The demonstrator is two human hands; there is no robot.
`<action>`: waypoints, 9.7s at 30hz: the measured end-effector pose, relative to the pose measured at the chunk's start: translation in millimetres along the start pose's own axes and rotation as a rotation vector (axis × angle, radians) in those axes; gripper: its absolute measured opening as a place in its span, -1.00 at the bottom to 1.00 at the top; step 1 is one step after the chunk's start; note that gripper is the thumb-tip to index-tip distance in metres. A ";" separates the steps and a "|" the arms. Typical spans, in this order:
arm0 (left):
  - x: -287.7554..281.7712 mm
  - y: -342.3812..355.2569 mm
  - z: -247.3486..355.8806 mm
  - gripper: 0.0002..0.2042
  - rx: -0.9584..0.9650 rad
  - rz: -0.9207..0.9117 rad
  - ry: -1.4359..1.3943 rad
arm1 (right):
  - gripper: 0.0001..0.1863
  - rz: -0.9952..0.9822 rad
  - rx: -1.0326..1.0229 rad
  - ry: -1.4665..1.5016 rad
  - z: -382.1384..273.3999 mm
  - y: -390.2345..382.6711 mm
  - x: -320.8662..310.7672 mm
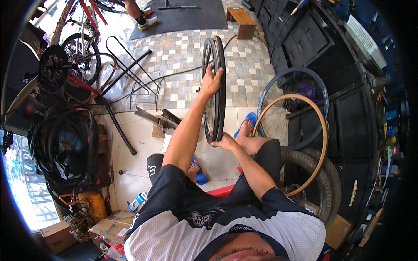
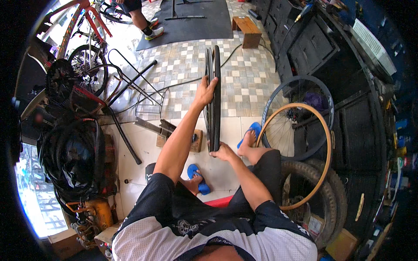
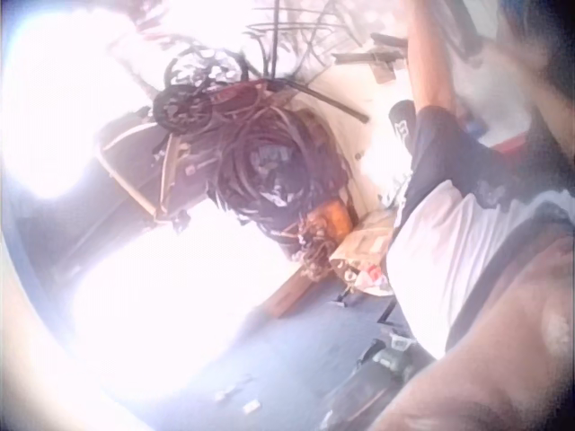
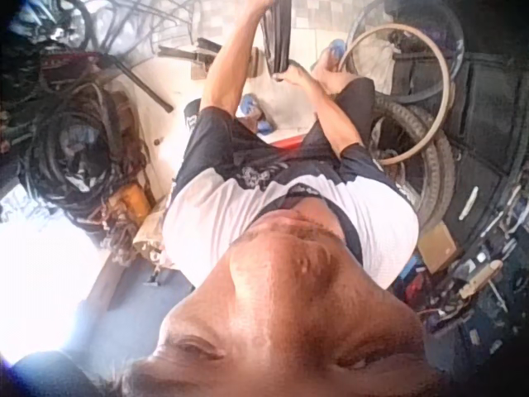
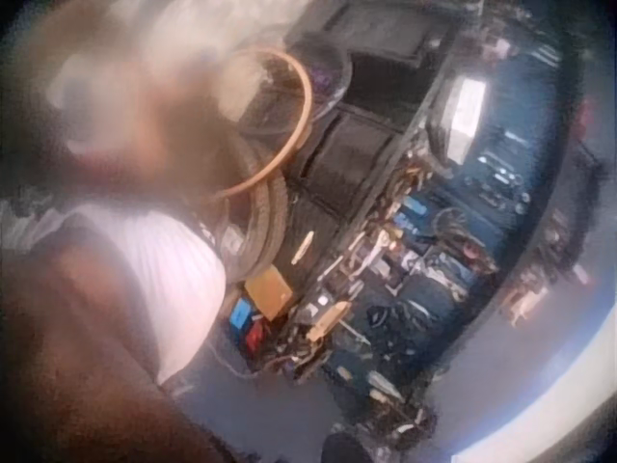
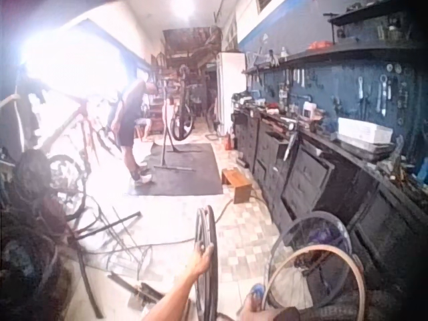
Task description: The person installs a tire onto a bicycle wheel, inflates it using a floor pump, and then unpacks a new cassette from a box. They handle the tire, wheel, pump, and cassette throughout the process.
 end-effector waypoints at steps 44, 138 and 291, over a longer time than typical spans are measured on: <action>-39.2 -121.1 29.2 0.03 0.334 0.188 0.345 | -0.37 0.362 -0.188 -0.731 -226.7 41.5 -200.0; -51.4 33.9 36.6 -0.60 0.454 -0.741 0.489 | -0.50 0.239 -0.399 -0.680 -223.2 37.6 -278.4; -146.0 -8.6 -101.0 -0.47 0.254 -0.282 0.646 | -0.47 0.775 -0.129 -0.628 -60.8 -56.9 -356.5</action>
Point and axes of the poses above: each hand's wrist, its own y-axis towards the middle knuckle, its own x-axis out of the palm, z = x × y, the point moved 9 cm from there along y, towards the middle knuckle, and after that the axes turned 12 degrees about z, right-handed, at the moved point
